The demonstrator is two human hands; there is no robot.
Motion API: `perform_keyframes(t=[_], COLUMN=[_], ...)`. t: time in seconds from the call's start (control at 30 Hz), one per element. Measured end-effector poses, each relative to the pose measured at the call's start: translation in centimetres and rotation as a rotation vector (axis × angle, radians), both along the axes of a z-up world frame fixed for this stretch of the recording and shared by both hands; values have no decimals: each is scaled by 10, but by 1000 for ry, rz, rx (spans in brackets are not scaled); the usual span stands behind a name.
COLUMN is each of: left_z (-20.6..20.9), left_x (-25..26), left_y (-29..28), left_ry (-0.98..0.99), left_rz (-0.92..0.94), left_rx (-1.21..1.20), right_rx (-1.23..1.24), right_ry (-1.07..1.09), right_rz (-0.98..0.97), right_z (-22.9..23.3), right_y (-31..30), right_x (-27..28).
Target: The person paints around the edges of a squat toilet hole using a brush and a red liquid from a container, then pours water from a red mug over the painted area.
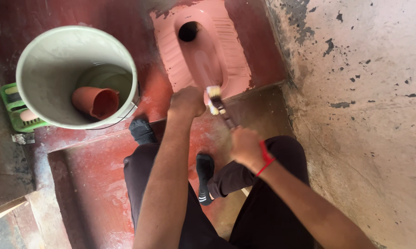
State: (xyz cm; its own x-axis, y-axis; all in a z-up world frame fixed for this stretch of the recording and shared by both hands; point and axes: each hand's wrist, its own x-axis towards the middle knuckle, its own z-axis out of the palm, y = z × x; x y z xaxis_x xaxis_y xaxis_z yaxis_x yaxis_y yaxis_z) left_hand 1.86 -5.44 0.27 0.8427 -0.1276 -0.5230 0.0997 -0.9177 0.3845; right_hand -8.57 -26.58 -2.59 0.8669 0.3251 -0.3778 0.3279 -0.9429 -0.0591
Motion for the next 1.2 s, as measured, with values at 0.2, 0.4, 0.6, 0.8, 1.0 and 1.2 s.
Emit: perform_keyframes(t=[0.2,0.4,0.6,0.8,1.0,1.2], left_z=[2,6,-4,-1,-10,9], left_x=[-1,-2,-7,-6,-17,4], left_y=[-7,-7,-12,-19,-35,-41], left_ry=[26,13,-54,-50,-295,-313], left_rz=[-31,-31,-64,-66,-46,-95], left_rx=[30,28,38,47,7,-53], right_rx=[64,33,21,50,-112,47], right_ry=[16,73,-67,-157,-80,-165], right_rz=[-316,-237,-260,-247,-190,-203], right_z=[-7,0,-33,-58,-68,-81], right_y=[-49,-30,-34,-42,-57,-66], right_x=[70,55,69,97,102,154])
